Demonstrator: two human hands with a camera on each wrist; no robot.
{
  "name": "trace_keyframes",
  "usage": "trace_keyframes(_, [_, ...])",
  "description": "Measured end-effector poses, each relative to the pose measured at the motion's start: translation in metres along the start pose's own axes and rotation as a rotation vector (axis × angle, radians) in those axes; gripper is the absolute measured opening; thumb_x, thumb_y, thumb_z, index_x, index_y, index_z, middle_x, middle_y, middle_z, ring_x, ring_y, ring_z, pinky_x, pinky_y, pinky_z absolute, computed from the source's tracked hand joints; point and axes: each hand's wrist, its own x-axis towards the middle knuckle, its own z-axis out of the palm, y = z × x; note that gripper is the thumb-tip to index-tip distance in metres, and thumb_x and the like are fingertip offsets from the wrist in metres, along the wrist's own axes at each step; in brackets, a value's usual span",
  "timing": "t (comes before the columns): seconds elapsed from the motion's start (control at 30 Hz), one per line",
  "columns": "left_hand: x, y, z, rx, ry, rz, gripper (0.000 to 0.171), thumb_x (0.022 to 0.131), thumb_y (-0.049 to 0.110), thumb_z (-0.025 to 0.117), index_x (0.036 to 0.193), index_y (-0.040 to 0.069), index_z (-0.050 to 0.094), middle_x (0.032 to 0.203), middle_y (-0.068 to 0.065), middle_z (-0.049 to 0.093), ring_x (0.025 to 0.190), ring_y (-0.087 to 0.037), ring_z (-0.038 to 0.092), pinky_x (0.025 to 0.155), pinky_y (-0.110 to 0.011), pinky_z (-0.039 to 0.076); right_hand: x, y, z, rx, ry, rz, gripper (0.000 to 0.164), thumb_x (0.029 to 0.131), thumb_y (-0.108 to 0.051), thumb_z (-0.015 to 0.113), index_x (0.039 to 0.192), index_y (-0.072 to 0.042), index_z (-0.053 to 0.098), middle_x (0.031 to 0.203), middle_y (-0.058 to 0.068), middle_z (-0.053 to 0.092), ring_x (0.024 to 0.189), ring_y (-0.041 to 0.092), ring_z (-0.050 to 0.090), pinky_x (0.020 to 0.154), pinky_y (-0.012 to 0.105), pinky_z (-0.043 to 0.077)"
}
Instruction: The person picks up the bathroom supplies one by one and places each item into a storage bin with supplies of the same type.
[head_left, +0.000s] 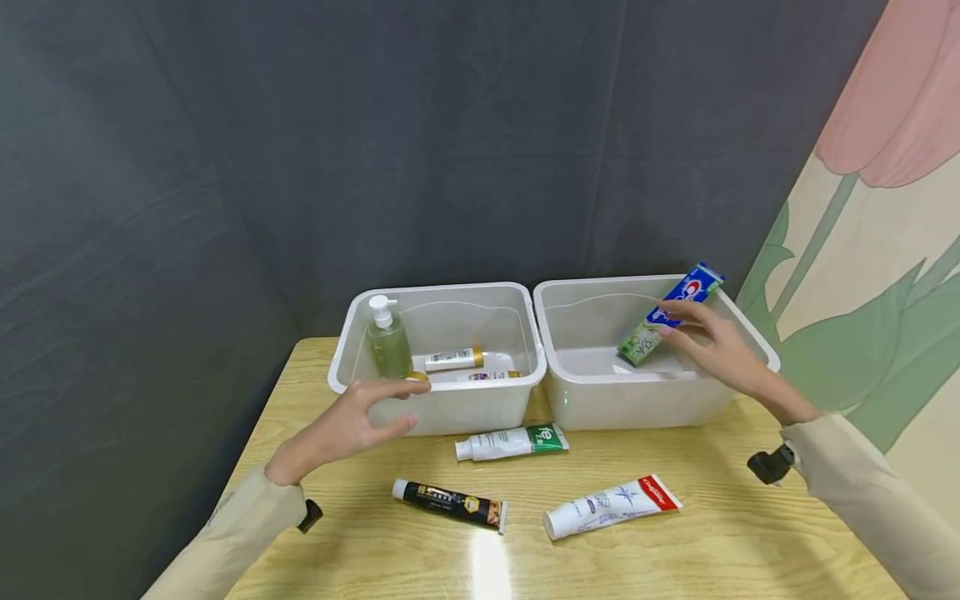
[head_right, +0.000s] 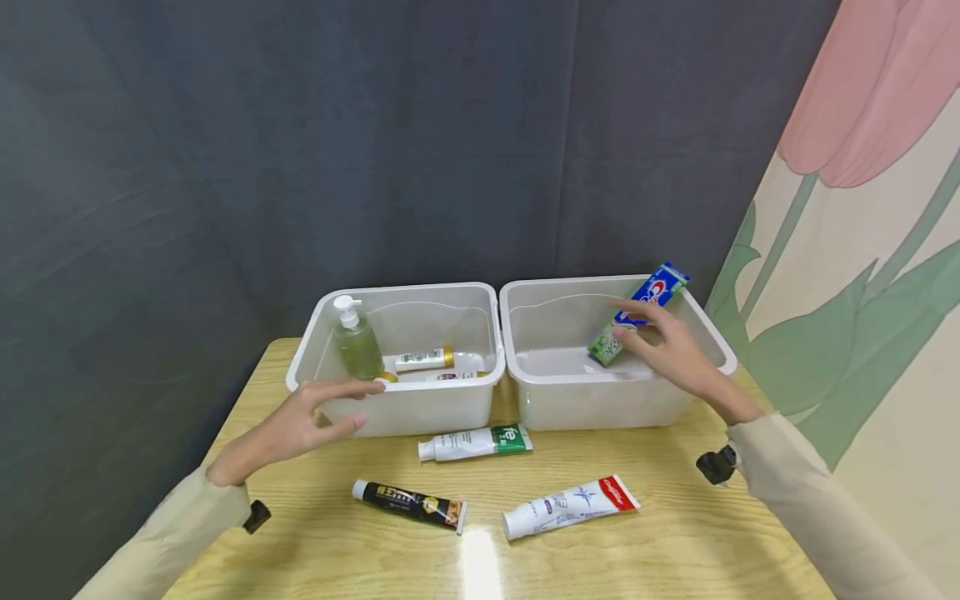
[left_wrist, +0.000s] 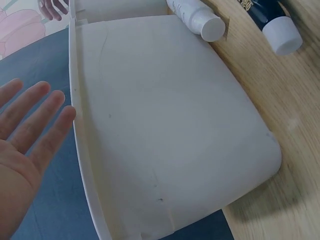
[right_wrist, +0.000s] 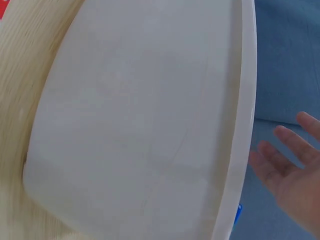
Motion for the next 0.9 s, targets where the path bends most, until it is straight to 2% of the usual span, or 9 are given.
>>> trace_keyframes(0.13, [-0.002, 0.001, 0.002, -0.011, -0.027, -0.030, 0.038, 0.094, 0.019, 0.068, 0.132, 0.011, 0.065, 0.129, 0.000, 0.065, 0.109, -0.031, 0.064, 0.094, -0.042, 0.050, -0.002, 0.002, -0.008, -0.100, -0.006, -0.013, 0.048, 0.096, -0.014, 0.065, 0.139, 0.001, 0.052, 0.137, 0.021, 0.054, 0.120, 0.015, 0.052, 0.094, 0.011, 0.035])
trace_keyframes(0.23, [-0.003, 0.001, 0.005, -0.002, -0.042, -0.048, 0.038, 0.095, 0.020, 0.068, 0.132, 0.013, 0.065, 0.128, 0.001, 0.065, 0.109, -0.028, 0.065, 0.094, -0.040, 0.050, -0.004, 0.005, -0.013, -0.163, -0.005, -0.019, 0.050, 0.095, -0.019, 0.067, 0.140, -0.002, 0.053, 0.139, 0.019, 0.052, 0.126, 0.035, 0.046, 0.103, 0.035, 0.037])
trace_keyframes(0.37, [-0.005, 0.000, 0.008, 0.002, -0.055, -0.044, 0.038, 0.095, 0.021, 0.068, 0.133, 0.012, 0.064, 0.127, 0.001, 0.066, 0.109, -0.020, 0.064, 0.094, -0.038, 0.050, -0.008, 0.011, -0.019, -0.189, 0.000, -0.025, 0.051, 0.093, -0.020, 0.069, 0.139, -0.003, 0.054, 0.141, 0.021, 0.050, 0.131, 0.045, 0.039, 0.101, 0.066, 0.030])
trace_keyframes(0.43, [-0.006, -0.001, 0.011, -0.004, -0.062, -0.043, 0.038, 0.095, 0.022, 0.068, 0.132, 0.013, 0.065, 0.126, 0.001, 0.066, 0.108, -0.016, 0.063, 0.093, -0.038, 0.051, -0.011, 0.014, -0.022, -0.190, 0.001, -0.030, 0.052, 0.093, -0.020, 0.069, 0.139, -0.003, 0.054, 0.142, 0.023, 0.049, 0.132, 0.048, 0.037, 0.101, 0.070, 0.025])
trace_keyframes(0.6, [-0.010, -0.007, 0.020, -0.022, -0.098, -0.044, 0.036, 0.096, 0.024, 0.068, 0.128, 0.009, 0.067, 0.125, -0.002, 0.067, 0.104, -0.017, 0.066, 0.089, -0.037, 0.053, -0.015, 0.021, -0.028, -0.211, 0.006, -0.043, 0.054, 0.091, -0.020, 0.070, 0.139, 0.000, 0.053, 0.142, 0.027, 0.047, 0.130, 0.053, 0.036, 0.104, 0.071, 0.020])
trace_keyframes(0.8, [-0.017, -0.019, 0.030, -0.107, -0.132, -0.044, 0.035, 0.095, 0.015, 0.067, 0.125, -0.004, 0.065, 0.119, -0.015, 0.068, 0.097, -0.020, 0.070, 0.085, -0.038, 0.055, -0.017, 0.029, -0.033, -0.254, 0.010, -0.077, 0.053, 0.089, -0.018, 0.073, 0.135, 0.001, 0.056, 0.138, 0.028, 0.050, 0.128, 0.053, 0.038, 0.102, 0.070, 0.024])
trace_keyframes(0.9, [-0.020, -0.027, 0.035, -0.122, -0.133, -0.057, 0.034, 0.094, 0.013, 0.068, 0.123, -0.005, 0.066, 0.117, -0.017, 0.069, 0.095, -0.020, 0.071, 0.084, -0.038, 0.056, -0.020, 0.033, -0.035, -0.270, 0.004, -0.071, 0.054, 0.088, -0.019, 0.073, 0.135, 0.001, 0.055, 0.139, 0.028, 0.049, 0.128, 0.054, 0.038, 0.103, 0.070, 0.024])
